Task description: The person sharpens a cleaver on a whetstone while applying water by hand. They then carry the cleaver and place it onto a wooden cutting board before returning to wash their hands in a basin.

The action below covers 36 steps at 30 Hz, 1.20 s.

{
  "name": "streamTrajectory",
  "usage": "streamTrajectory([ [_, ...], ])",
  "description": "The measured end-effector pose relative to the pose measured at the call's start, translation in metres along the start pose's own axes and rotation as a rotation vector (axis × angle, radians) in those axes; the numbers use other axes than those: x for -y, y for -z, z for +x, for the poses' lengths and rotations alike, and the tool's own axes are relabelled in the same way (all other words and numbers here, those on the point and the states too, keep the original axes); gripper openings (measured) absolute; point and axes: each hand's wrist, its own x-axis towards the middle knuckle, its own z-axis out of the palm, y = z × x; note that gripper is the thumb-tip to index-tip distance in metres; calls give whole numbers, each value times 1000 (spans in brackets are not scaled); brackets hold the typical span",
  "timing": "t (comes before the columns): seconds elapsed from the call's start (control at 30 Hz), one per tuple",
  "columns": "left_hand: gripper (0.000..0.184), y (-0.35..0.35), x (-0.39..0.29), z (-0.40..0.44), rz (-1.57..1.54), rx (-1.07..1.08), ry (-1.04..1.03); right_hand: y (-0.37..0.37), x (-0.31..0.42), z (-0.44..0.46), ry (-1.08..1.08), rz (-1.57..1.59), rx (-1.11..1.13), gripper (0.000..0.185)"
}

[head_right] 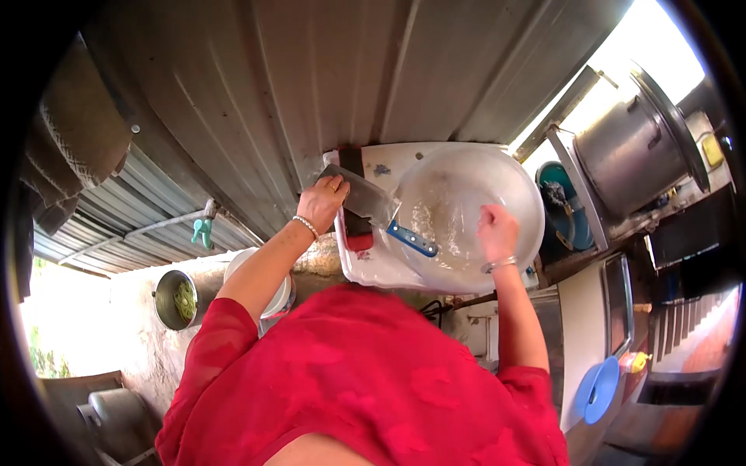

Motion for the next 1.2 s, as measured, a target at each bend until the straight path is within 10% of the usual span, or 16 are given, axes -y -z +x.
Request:
streamTrajectory([
  [0.1, 29, 3, 2, 7, 7, -48, -48, -17, 8, -15, 176, -153, 385, 37],
  [0.23, 32, 2, 4, 7, -24, -94, -70, -50, 66, -44, 404, -64, 275, 35],
  [0.37, 34, 12, 6, 14, -55, 81, -47, -87, 74, -51, 179, -163, 305, 29],
  [0.5, 34, 71, -5, 13, -143, -314, -168, -58, 68, -62, 188, 283, 195, 28],
  [0.6, 29, 83, 0, -15, -317, -422, -156, 6, 84, -81, -493, 942, 511, 26],
  [0.7, 5, 47, 25, -68, -275, -243, -36, 35, 78, -110, -622, 1255, 384, 28],
  [0.93, 18, -26, 58, -242, -210, 500, 349, 114, 30, -206, -590, 1308, 314, 34],
  [1.2, 25, -182, 59, -327, -144, 998, 206, 140, -61, -431, -729, 1649, -13, 42],
])
